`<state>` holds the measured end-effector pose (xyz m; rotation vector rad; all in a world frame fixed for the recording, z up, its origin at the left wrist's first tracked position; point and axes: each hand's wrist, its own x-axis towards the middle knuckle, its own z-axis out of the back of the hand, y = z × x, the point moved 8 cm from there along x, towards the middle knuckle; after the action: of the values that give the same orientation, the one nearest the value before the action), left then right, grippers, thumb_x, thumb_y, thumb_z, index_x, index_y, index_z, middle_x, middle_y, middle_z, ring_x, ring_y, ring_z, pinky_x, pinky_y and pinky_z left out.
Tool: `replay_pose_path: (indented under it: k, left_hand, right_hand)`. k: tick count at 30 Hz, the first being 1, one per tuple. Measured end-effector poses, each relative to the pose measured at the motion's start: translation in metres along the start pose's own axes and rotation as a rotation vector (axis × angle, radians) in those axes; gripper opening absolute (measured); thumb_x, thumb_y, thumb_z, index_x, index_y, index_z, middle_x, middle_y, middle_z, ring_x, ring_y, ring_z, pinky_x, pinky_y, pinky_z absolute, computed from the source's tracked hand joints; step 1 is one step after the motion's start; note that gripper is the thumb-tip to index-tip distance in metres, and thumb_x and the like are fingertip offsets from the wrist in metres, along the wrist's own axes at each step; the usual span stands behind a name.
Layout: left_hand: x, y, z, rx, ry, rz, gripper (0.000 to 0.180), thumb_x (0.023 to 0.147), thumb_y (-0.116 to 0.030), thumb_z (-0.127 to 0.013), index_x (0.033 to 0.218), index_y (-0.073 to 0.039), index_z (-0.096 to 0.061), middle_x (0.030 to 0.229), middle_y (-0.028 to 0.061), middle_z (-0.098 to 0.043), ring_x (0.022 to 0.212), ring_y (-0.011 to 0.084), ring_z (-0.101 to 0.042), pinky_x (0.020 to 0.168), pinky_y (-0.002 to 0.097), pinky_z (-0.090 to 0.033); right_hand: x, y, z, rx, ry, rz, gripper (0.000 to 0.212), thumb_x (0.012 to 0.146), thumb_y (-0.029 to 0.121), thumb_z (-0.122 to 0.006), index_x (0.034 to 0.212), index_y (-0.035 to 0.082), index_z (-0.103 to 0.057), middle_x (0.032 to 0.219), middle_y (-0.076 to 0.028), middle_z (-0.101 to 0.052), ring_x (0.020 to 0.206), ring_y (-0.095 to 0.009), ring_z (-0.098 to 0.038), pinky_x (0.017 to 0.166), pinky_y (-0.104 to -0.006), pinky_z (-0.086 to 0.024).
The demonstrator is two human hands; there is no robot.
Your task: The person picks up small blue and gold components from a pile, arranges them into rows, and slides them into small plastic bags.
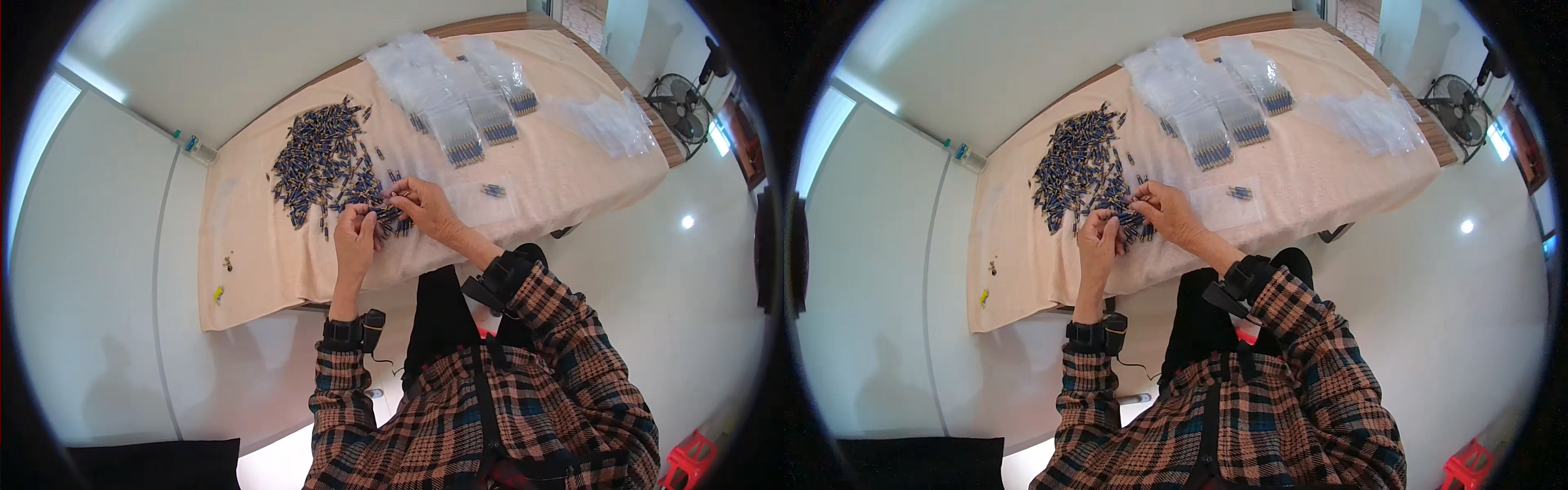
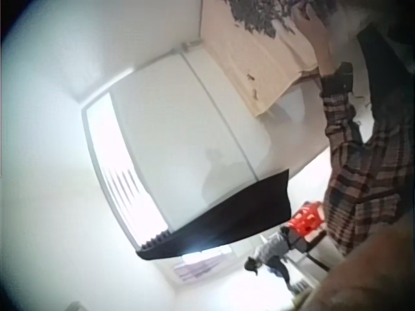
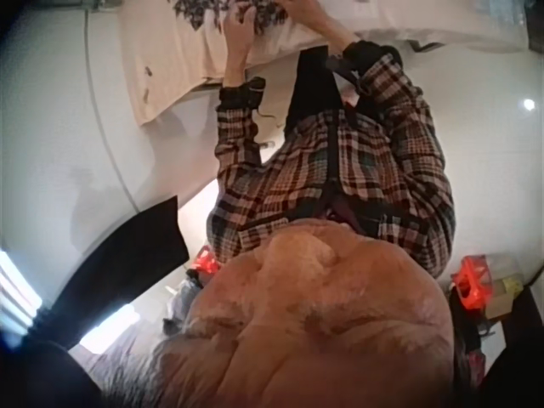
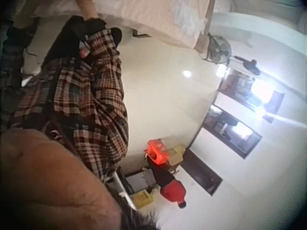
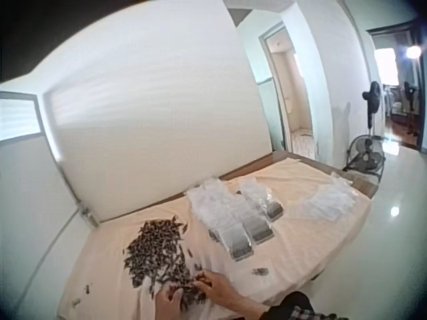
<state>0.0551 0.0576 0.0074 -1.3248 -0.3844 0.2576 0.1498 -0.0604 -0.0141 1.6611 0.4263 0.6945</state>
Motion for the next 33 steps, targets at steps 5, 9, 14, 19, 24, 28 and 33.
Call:
replay_pose_path:
  k: [5, 9, 14, 19, 24, 28, 33]
  left_hand:
    - [-0.006, 0.001, -0.002, -0.086, -0.033, -0.011, 0.013, 0.094, -0.009, -0.054, 0.103, 0.001, -0.054, 0.071, 0.0045, -0.06, 0.049, 0.0072, -0.051, 0.043, 0.0204, -0.041]
    - [-0.011, 0.002, -0.007, -0.162, 0.003, 0.026, 0.013, 0.093, -0.009, -0.055, 0.102, 0.001, -0.055, 0.072, 0.0054, -0.062, 0.05, 0.008, -0.054, 0.043, 0.0203, -0.041]
    - [-0.009, 0.0, -0.008, -0.183, -0.02, 0.066, 0.013, 0.093, -0.009, -0.056, 0.1, 0.002, -0.056, 0.077, 0.0074, -0.065, 0.049, 0.009, -0.057, 0.042, 0.02, -0.041]
    - [-0.005, -0.002, -0.01, -0.179, -0.053, 0.058, 0.013, 0.092, -0.009, -0.057, 0.096, 0.003, -0.058, 0.074, 0.0075, -0.066, 0.047, 0.0089, -0.056, 0.04, 0.0194, -0.039]
    - [-0.003, -0.004, -0.017, -0.197, -0.004, 0.075, 0.012, 0.091, -0.009, -0.059, 0.092, 0.002, -0.062, 0.066, 0.0057, -0.064, 0.048, 0.0083, -0.057, 0.039, 0.0192, -0.039]
    - [-0.003, -0.002, -0.019, -0.247, 0.031, 0.093, 0.013, 0.09, -0.01, -0.061, 0.09, 0.002, -0.063, 0.066, 0.0052, -0.064, 0.05, 0.0082, -0.058, 0.04, 0.0193, -0.04]
    - [-0.009, -0.002, -0.02, -0.259, 0.076, 0.115, 0.015, 0.09, -0.013, -0.063, 0.091, 0.002, -0.063, 0.072, 0.005, -0.065, 0.051, 0.0085, -0.058, 0.041, 0.0193, -0.041]
  right_hand:
    - [0.001, 0.003, -0.004, 0.154, -0.002, 0.047, 0.02, 0.097, 0.013, -0.048, 0.107, -0.002, -0.056, 0.103, -0.008, -0.066, 0.093, -0.011, -0.063, 0.067, -0.0228, -0.053]
    - [0.0, 0.006, -0.002, 0.119, 0.028, 0.072, 0.024, 0.099, 0.018, -0.045, 0.108, -0.002, -0.056, 0.105, -0.009, -0.066, 0.094, -0.01, -0.062, 0.07, -0.0226, -0.052]
    - [0.002, 0.0, 0.005, 0.115, 0.016, 0.009, 0.027, 0.099, 0.019, -0.044, 0.109, -0.003, -0.056, 0.107, -0.008, -0.065, 0.089, -0.01, -0.061, 0.072, -0.0233, -0.052]
    - [-0.006, 0.009, -0.005, 0.173, 0.009, 0.031, 0.027, 0.099, 0.019, -0.045, 0.111, -0.003, -0.056, 0.106, -0.008, -0.065, 0.084, -0.008, -0.058, 0.075, -0.0243, -0.05]
    - [-0.009, 0.014, -0.006, 0.118, 0.044, 0.005, 0.028, 0.099, 0.019, -0.045, 0.111, -0.003, -0.057, 0.103, -0.005, -0.064, 0.083, -0.007, -0.056, 0.075, -0.0235, -0.048]
    - [-0.012, 0.013, -0.009, 0.179, 0.039, 0.035, 0.027, 0.099, 0.02, -0.046, 0.11, -0.002, -0.058, 0.098, -0.003, -0.064, 0.081, -0.007, -0.055, 0.073, -0.0221, -0.047]
    - [-0.018, 0.023, -0.015, 0.142, 0.081, 0.07, 0.027, 0.099, 0.019, -0.047, 0.11, -0.002, -0.058, 0.096, -0.002, -0.064, 0.075, -0.006, -0.053, 0.069, -0.0217, -0.046]
